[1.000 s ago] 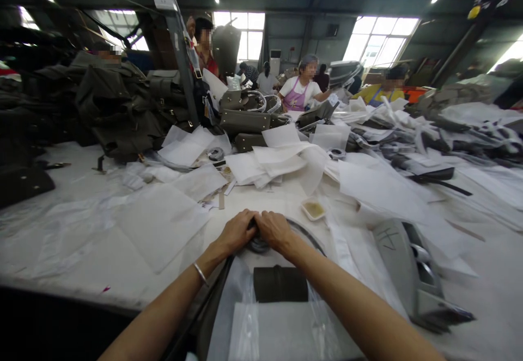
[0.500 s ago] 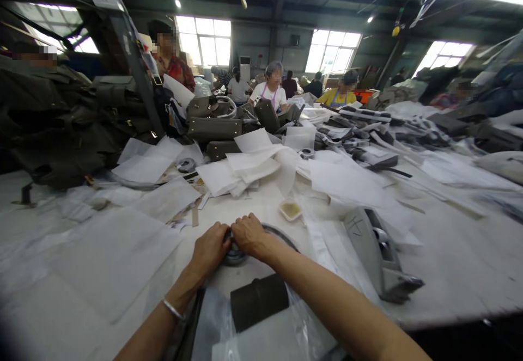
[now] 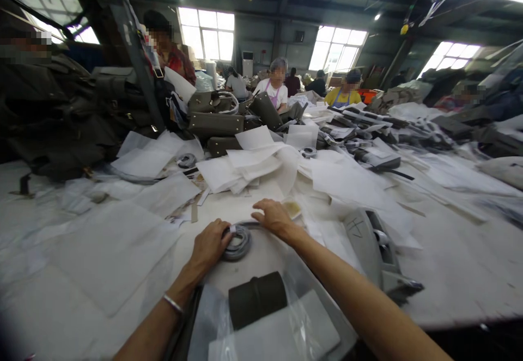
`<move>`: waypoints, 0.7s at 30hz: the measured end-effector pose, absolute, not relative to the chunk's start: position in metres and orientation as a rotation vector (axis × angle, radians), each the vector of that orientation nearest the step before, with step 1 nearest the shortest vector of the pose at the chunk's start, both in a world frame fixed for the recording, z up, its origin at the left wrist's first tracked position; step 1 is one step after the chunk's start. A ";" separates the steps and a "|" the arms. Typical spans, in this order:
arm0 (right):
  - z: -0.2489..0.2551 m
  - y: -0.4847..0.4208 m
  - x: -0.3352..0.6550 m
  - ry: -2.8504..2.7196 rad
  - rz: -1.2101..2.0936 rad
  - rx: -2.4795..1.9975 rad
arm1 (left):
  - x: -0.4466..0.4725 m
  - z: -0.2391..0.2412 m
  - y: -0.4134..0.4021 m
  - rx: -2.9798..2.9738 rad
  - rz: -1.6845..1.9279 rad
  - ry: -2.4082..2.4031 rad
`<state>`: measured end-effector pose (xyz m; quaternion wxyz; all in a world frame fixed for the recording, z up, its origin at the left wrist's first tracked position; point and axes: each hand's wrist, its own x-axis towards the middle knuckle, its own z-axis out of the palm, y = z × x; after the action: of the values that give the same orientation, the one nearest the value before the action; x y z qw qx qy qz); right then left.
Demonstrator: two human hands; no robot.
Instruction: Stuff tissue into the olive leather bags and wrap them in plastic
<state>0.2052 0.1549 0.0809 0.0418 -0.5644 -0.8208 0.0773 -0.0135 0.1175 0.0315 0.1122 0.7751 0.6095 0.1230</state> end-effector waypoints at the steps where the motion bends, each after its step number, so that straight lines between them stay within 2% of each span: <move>1: 0.084 0.155 0.222 -2.469 0.207 -1.809 | -0.013 0.032 0.118 2.268 0.374 1.789; 6: 0.068 0.149 0.288 -2.339 0.116 -2.164 | -0.013 0.031 0.119 2.242 0.397 1.798; 12: 0.044 0.163 0.285 -2.278 0.052 -2.170 | -0.012 0.028 0.121 2.254 0.395 1.823; 16: 0.058 0.175 0.284 -2.254 0.103 -2.089 | -0.012 0.029 0.122 2.249 0.374 1.831; 21: 0.087 0.156 0.329 -2.141 0.166 -2.154 | -0.012 0.027 0.122 2.275 0.358 1.835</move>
<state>0.3292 0.1559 0.0869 0.0502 -0.7073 -0.7030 0.0546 -0.0125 0.1222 0.0270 0.0982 0.7689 0.6201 0.1210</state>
